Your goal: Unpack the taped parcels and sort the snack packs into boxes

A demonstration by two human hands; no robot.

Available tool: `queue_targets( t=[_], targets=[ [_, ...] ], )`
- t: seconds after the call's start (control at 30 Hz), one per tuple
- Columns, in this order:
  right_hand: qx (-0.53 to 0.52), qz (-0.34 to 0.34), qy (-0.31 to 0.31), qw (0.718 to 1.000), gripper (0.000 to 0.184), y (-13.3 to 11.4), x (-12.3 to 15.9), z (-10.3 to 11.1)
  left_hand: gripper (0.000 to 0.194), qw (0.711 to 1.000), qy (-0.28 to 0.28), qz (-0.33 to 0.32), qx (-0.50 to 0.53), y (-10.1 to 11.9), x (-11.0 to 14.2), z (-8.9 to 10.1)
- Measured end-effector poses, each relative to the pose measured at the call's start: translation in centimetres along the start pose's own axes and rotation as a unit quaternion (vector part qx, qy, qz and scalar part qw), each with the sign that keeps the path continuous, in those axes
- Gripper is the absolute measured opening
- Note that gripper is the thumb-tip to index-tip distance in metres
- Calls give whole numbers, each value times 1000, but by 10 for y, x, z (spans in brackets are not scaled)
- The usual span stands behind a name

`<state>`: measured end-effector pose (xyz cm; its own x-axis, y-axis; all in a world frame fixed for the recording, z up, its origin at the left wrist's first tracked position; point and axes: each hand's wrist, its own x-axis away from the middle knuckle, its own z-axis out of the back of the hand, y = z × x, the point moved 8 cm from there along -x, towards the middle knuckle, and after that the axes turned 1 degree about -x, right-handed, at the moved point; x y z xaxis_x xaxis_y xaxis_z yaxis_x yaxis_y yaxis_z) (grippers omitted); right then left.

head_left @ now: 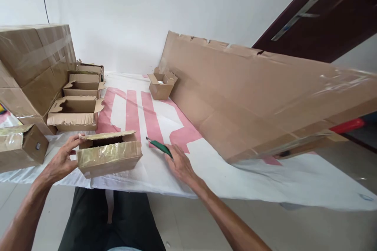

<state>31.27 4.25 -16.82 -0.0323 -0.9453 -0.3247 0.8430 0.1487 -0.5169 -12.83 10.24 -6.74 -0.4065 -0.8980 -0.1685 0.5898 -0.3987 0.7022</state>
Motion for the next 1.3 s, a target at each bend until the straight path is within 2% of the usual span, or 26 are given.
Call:
queue_targets(
  t=[0.07,0.13,0.27,0.37,0.47,0.53,0.63,0.7,0.83,0.9,1.07,1.17,1.3],
  targets=[
    [28,-8,-23,999,38,5,16,-22,71,1000,-7,2,3,-2,0,2],
    [36,-13,-42,998,36,5,22,-31,86,1000,-19,13,8,-6,-1,3],
    [-33,-1,-13,999,39,-17,5,-23,120,997,-62,34,0,-9,-5,1],
    [-131,28,14,991,48,-54,-20,-12,133,995,-88,48,-14,-10,-8,-1],
    [-197,105,-31,974,68,-103,-47,-10,133,993,-102,57,-27,-10,-9,-1],
    [-217,155,-96,959,91,-132,-61,-16,129,992,-106,53,-43,-10,-10,0],
    [-213,185,-210,936,127,-153,-77,-33,125,990,-102,46,-81,-9,-10,4],
    [-205,180,-257,927,139,-155,-82,-40,127,989,-105,35,-102,-6,-10,4],
    [-198,172,-288,921,141,-155,-78,-38,143,984,-133,-3,-120,6,-5,-2],
    [-201,170,-288,921,137,-157,-74,-36,141,983,-137,-9,-126,9,-4,-4],
    [-211,159,-251,931,119,-164,-77,-33,118,985,-115,-5,-126,10,-13,-5],
    [-216,169,-251,928,117,-165,-80,-34,118,988,-118,-10,-100,7,-15,-5],
    [-242,161,-248,924,120,-156,-74,-34,123,992,-105,-24,-69,8,-4,-5]
  ],
)
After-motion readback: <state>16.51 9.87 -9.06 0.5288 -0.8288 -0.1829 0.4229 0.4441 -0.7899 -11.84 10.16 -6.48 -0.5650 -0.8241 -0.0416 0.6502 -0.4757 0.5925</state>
